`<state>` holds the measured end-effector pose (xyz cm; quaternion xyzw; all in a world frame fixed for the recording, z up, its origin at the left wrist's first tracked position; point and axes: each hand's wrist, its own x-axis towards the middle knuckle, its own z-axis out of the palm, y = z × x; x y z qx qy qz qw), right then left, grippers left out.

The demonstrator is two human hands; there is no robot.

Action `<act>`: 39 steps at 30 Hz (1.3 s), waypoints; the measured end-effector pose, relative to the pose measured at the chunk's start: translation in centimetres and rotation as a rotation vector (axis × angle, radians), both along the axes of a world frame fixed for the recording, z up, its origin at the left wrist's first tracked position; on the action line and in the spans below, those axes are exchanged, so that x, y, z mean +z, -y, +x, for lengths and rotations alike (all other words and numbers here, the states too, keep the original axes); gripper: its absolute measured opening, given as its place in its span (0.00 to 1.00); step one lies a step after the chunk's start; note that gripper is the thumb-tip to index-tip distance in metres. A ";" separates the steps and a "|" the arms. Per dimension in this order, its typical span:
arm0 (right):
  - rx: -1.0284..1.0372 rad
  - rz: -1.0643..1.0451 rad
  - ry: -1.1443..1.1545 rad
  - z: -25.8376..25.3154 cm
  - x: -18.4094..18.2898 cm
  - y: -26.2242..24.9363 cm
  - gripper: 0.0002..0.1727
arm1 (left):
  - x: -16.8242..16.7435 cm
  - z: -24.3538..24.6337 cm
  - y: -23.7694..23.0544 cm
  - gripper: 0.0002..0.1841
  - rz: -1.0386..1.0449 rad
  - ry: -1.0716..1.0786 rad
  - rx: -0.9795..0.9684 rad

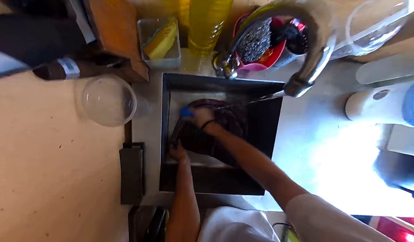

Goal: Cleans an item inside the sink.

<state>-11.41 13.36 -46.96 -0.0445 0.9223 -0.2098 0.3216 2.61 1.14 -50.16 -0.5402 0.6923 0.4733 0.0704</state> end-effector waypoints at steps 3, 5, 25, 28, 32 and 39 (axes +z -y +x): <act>-0.311 0.235 -0.008 -3.4 1.3 -6.2 0.32 | -0.7 -0.4 0.0 0.20 0.013 0.036 0.048; -0.328 0.247 -0.028 -0.3 3.4 -3.9 0.30 | -0.6 -0.2 0.1 0.20 0.019 0.048 0.024; -0.773 0.272 0.440 13.4 4.9 -9.5 0.34 | 6.2 -0.9 -2.1 0.43 -0.533 0.053 -0.663; -0.780 0.268 0.330 12.0 2.9 -9.7 0.32 | -0.3 -2.7 -1.1 0.41 -0.637 0.123 -0.852; -0.710 0.244 0.037 6.2 0.5 -10.9 0.27 | -0.2 -2.3 -1.5 0.49 -0.576 0.308 -0.783; -0.458 -0.042 0.064 5.4 3.4 -2.0 0.27 | 1.8 -0.3 -1.7 0.18 -0.092 0.205 -0.486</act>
